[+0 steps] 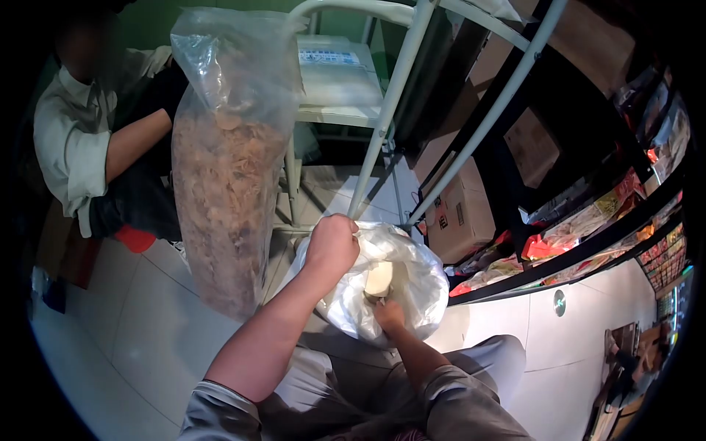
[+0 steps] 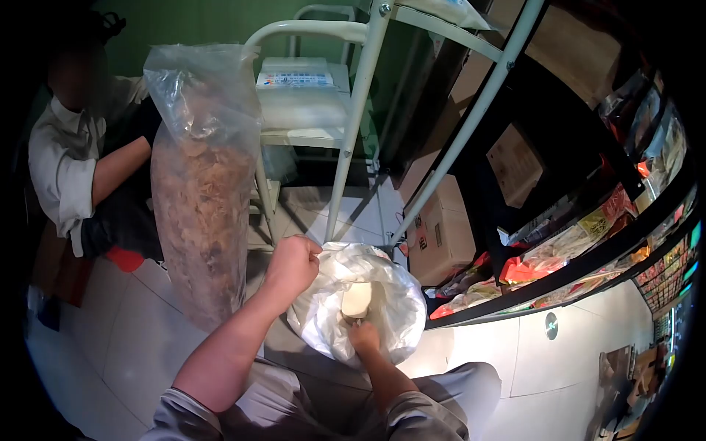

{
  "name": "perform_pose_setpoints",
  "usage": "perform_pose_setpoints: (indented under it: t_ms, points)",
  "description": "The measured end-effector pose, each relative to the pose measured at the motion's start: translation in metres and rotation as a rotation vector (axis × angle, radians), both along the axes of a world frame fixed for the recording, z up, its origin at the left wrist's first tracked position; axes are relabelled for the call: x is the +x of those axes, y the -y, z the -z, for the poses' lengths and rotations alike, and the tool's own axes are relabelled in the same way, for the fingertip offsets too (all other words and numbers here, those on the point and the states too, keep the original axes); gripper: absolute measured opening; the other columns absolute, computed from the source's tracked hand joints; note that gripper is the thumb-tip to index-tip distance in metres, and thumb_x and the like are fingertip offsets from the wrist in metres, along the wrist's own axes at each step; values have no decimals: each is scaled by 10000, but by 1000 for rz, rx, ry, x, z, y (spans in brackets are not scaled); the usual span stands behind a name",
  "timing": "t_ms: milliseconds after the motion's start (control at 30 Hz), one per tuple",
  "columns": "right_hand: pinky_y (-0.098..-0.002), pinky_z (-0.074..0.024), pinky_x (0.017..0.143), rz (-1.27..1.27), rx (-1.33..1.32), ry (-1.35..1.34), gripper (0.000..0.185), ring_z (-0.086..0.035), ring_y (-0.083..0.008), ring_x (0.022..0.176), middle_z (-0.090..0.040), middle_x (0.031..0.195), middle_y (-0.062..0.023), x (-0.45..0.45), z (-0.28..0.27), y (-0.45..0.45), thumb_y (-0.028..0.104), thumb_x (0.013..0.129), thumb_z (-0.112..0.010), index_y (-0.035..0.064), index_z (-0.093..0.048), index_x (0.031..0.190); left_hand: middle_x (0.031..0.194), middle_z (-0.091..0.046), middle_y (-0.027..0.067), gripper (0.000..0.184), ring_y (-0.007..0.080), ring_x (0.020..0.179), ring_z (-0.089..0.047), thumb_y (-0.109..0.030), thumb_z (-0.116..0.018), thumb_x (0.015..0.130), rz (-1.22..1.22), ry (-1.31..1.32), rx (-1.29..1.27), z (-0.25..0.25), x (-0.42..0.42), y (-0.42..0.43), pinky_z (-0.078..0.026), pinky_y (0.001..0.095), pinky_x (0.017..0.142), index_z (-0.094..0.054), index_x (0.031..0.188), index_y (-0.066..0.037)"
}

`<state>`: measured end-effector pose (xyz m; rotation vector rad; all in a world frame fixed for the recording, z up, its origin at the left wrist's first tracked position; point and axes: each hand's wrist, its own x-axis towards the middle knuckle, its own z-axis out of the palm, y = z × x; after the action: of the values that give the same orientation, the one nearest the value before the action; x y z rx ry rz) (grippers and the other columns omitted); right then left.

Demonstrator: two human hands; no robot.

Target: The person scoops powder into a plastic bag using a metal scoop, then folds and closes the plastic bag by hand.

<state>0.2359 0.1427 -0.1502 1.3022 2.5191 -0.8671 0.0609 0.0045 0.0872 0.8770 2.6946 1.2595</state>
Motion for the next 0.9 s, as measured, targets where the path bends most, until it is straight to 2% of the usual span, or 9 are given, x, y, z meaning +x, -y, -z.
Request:
perform_pose_setpoints:
  t_ms: [267, 367, 600, 700, 767, 900]
  points:
    - [-475, -493, 872, -22, 36, -8, 464, -627, -442, 985, -645, 983, -314, 6, -29, 0, 381, 897, -538, -61, -642, 996, 876, -672, 231, 195, 369, 842, -663, 1, -634, 724, 29, 62, -10, -5, 3, -4, -538, 418, 801, -728, 894, -3]
    - [-480, -486, 878, -45, 56, 20, 511, -609, -454, 1011, -633, 1020, -321, 17, -39, -5, 420, 903, -541, -74, -632, 998, 901, -684, 195, 202, 335, 845, -669, 5, -629, 717, 34, 49, -52, -3, 8, -14, -542, 383, 796, -740, 883, -27]
    - [-496, -483, 861, -67, 42, -15, 467, -609, -464, 984, -638, 971, -323, 50, -91, -2, 380, 915, -545, -77, -619, 973, 912, -676, 225, 248, 358, 882, -659, 22, -629, 693, 84, 115, -144, -9, 10, -18, -524, 387, 848, -733, 916, -7]
    - [-510, -484, 817, -94, 40, -50, 447, -616, -472, 937, -637, 923, -327, 65, -122, 10, 358, 919, -554, -84, -611, 940, 915, -673, 237, 290, 366, 897, -656, 46, -615, 669, 93, 135, -189, -14, 9, -16, -518, 391, 856, -733, 929, -5]
    - [-550, -473, 719, -86, 24, -135, 369, -611, -507, 827, -620, 797, -331, 80, -132, 17, 312, 915, -563, -57, -565, 910, 919, -671, 243, 310, 368, 904, -656, 55, -607, 658, 77, 154, -199, -14, 7, -15, -516, 393, 857, -733, 936, -4]
    - [-561, -456, 697, -85, 37, -158, 371, -592, -522, 816, -610, 792, -335, 105, -168, 42, 326, 924, -567, -42, -528, 935, 937, -667, 252, 328, 365, 917, -655, 51, -605, 653, 119, 162, -208, -14, 4, -10, -513, 392, 864, -733, 950, -4]
